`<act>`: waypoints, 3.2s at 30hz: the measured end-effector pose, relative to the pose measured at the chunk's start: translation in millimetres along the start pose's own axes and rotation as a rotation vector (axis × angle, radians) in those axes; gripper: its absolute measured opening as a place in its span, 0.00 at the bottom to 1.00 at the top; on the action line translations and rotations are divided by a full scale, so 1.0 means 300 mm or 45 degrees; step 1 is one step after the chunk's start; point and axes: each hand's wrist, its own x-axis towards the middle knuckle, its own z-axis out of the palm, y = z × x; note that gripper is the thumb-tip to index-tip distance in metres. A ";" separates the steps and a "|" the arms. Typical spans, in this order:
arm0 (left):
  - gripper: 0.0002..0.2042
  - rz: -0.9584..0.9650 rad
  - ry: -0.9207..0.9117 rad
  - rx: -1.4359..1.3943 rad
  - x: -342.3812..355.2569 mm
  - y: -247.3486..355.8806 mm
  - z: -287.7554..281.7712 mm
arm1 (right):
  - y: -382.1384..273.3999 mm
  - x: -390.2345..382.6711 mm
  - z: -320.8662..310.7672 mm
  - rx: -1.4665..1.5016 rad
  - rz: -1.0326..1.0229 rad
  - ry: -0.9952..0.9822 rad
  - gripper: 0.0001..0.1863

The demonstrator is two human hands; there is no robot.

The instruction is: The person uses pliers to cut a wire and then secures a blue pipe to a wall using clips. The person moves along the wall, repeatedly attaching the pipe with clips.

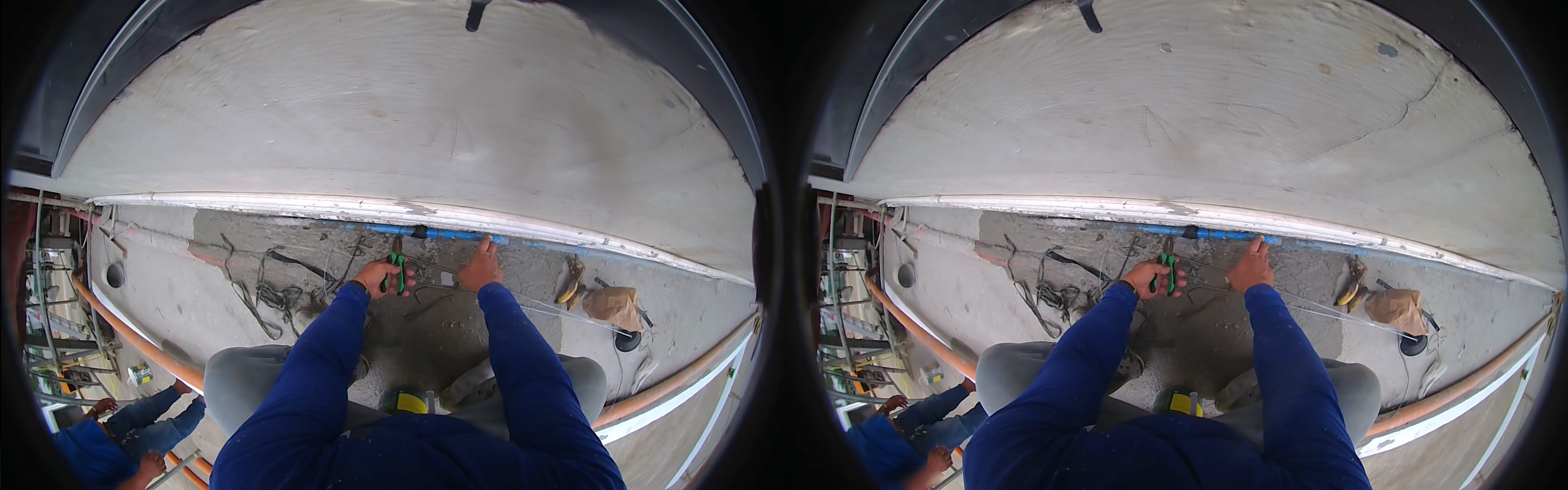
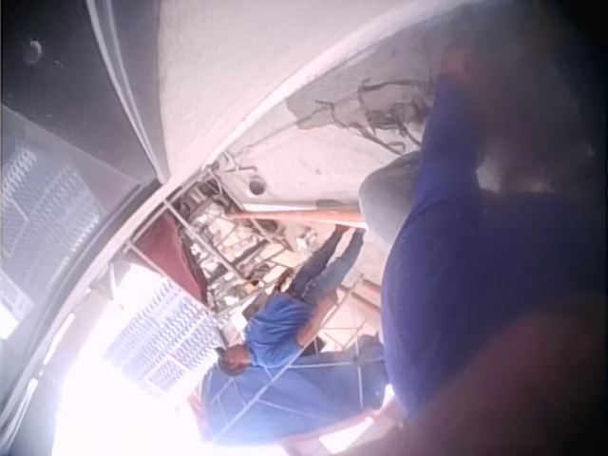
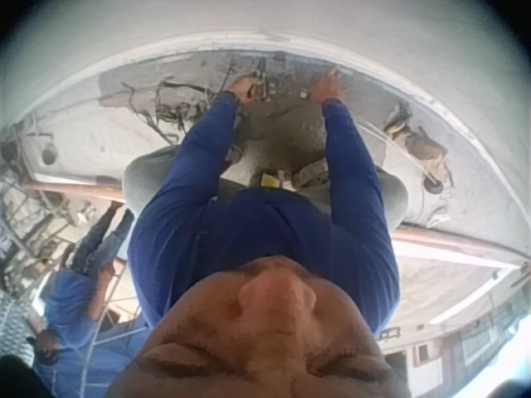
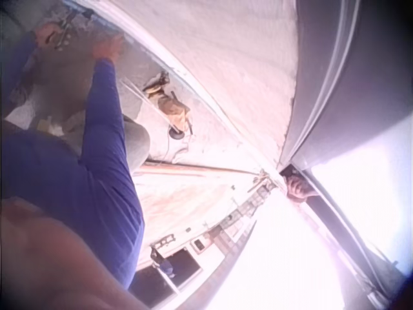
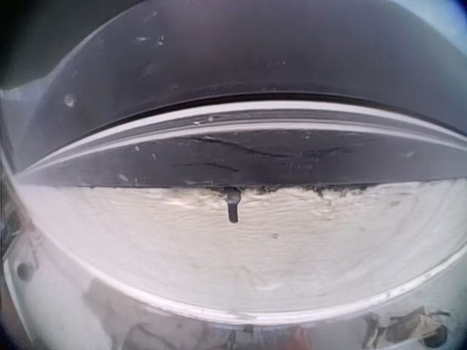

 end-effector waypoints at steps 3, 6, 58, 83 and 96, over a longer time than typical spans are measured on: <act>0.24 -0.001 -0.012 -0.053 -0.002 -0.016 -0.019 | -0.003 -0.005 0.001 0.022 -0.005 -0.014 0.59; 0.26 -0.010 0.005 -0.053 0.005 -0.020 -0.017 | 0.000 -0.005 0.002 0.030 -0.008 -0.003 0.59; 0.25 0.632 1.168 1.961 0.033 -0.055 0.062 | -0.012 -0.009 -0.018 0.031 0.009 -0.076 0.58; 0.09 0.165 0.417 0.303 0.076 -0.062 0.151 | -0.010 -0.002 -0.004 0.054 0.002 -0.015 0.57; 0.32 0.294 0.999 1.899 -0.113 -0.089 0.123 | 0.011 0.000 -0.002 0.114 0.007 -0.018 0.56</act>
